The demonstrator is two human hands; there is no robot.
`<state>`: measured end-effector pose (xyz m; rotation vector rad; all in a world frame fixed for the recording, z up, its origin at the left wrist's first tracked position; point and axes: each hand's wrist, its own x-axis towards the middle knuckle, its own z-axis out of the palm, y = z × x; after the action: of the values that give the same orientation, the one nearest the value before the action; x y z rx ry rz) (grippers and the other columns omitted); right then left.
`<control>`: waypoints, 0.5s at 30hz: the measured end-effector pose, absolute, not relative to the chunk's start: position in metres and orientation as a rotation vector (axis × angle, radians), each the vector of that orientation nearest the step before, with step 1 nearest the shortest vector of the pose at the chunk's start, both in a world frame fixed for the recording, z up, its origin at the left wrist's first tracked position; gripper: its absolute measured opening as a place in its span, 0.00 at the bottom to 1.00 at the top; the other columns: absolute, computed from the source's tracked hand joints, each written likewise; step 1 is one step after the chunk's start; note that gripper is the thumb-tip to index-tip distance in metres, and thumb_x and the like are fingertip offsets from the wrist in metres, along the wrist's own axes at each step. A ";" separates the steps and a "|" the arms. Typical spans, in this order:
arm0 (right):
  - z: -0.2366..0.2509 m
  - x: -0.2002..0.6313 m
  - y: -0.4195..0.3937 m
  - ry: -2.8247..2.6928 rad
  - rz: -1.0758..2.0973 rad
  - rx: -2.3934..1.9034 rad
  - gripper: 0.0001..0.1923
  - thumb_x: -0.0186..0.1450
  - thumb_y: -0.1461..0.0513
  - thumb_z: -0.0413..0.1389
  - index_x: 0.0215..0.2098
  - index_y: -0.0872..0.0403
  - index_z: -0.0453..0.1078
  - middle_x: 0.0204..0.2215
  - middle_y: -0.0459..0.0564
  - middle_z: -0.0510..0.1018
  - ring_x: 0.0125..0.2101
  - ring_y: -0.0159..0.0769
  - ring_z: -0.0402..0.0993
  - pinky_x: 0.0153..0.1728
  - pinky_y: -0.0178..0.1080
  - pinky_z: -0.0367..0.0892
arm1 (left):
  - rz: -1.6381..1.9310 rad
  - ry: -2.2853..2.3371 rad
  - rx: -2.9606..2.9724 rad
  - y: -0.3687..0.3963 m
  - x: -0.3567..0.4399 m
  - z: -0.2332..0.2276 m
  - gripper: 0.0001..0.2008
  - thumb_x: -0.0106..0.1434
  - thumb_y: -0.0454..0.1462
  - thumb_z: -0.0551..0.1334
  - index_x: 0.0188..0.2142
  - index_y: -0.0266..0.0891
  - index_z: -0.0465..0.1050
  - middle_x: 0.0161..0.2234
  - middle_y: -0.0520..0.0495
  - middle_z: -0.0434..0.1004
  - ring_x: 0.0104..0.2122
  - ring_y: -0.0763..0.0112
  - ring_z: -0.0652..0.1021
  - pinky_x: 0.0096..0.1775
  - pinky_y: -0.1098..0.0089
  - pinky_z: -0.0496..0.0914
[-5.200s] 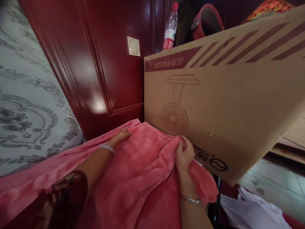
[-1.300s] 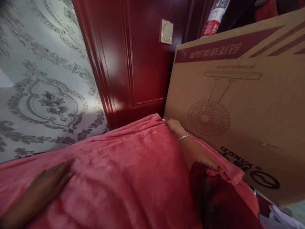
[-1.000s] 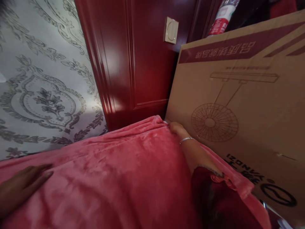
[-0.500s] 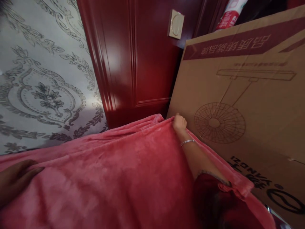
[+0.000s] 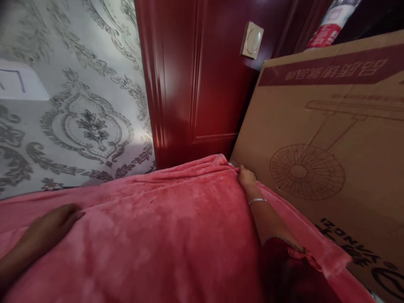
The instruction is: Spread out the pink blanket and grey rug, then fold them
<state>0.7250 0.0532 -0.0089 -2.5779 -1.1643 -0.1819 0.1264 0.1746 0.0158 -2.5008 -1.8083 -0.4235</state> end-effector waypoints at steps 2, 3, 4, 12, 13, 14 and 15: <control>-0.006 0.722 0.042 -1.210 -0.184 -2.504 0.27 0.68 0.68 0.46 0.65 0.61 0.60 0.52 0.63 0.77 0.50 0.44 0.75 0.51 0.42 0.67 | -0.299 -1.841 -2.560 0.172 0.127 0.019 0.21 0.70 0.41 0.46 0.41 0.34 0.75 0.46 0.37 0.81 0.47 0.52 0.78 0.45 0.61 0.69; -0.004 0.719 0.034 -1.231 -0.190 -2.467 0.29 0.67 0.68 0.47 0.67 0.60 0.57 0.55 0.61 0.75 0.53 0.43 0.74 0.53 0.42 0.66 | -0.254 -1.837 -2.578 0.171 0.128 0.022 0.23 0.70 0.41 0.44 0.43 0.33 0.75 0.47 0.36 0.80 0.48 0.51 0.78 0.45 0.60 0.68; -0.003 0.716 0.025 -1.248 -0.199 -2.432 0.31 0.66 0.69 0.47 0.68 0.59 0.56 0.58 0.59 0.73 0.55 0.42 0.72 0.55 0.42 0.65 | -0.236 -1.818 -2.584 0.169 0.129 0.024 0.24 0.71 0.42 0.42 0.44 0.33 0.75 0.48 0.36 0.80 0.49 0.51 0.77 0.46 0.60 0.68; -0.005 0.672 -0.090 -1.146 -0.155 -2.390 0.22 0.64 0.70 0.47 0.51 0.55 0.76 0.54 0.51 0.77 0.55 0.38 0.71 0.58 0.38 0.62 | -0.102 -1.827 -2.607 0.146 0.141 0.048 0.32 0.73 0.47 0.38 0.52 0.25 0.71 0.51 0.30 0.76 0.52 0.44 0.75 0.48 0.54 0.70; -0.005 0.665 -0.105 -1.107 -0.152 -2.399 0.22 0.64 0.69 0.47 0.51 0.56 0.75 0.54 0.52 0.77 0.55 0.38 0.71 0.58 0.38 0.62 | -0.100 -1.840 -2.612 0.140 0.143 0.053 0.33 0.73 0.47 0.38 0.53 0.23 0.70 0.51 0.28 0.75 0.53 0.42 0.74 0.49 0.52 0.70; -0.006 0.656 -0.120 -1.066 -0.155 -2.409 0.22 0.65 0.69 0.47 0.52 0.56 0.75 0.54 0.53 0.77 0.55 0.39 0.71 0.58 0.38 0.62 | -0.114 -1.828 -2.619 0.133 0.145 0.059 0.33 0.73 0.48 0.38 0.54 0.21 0.69 0.52 0.27 0.74 0.54 0.40 0.73 0.50 0.50 0.69; -0.007 0.648 -0.134 -1.024 -0.162 -2.417 0.22 0.65 0.68 0.46 0.53 0.56 0.74 0.55 0.53 0.76 0.55 0.40 0.70 0.58 0.39 0.61 | -0.153 -1.778 -2.632 0.126 0.147 0.064 0.34 0.73 0.48 0.38 0.55 0.19 0.68 0.53 0.25 0.73 0.55 0.39 0.72 0.51 0.49 0.69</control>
<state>0.6480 -0.1336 -0.0069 -2.4173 -1.0242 -0.1616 0.1471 0.1257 0.0641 -2.6322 -1.7780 -0.1528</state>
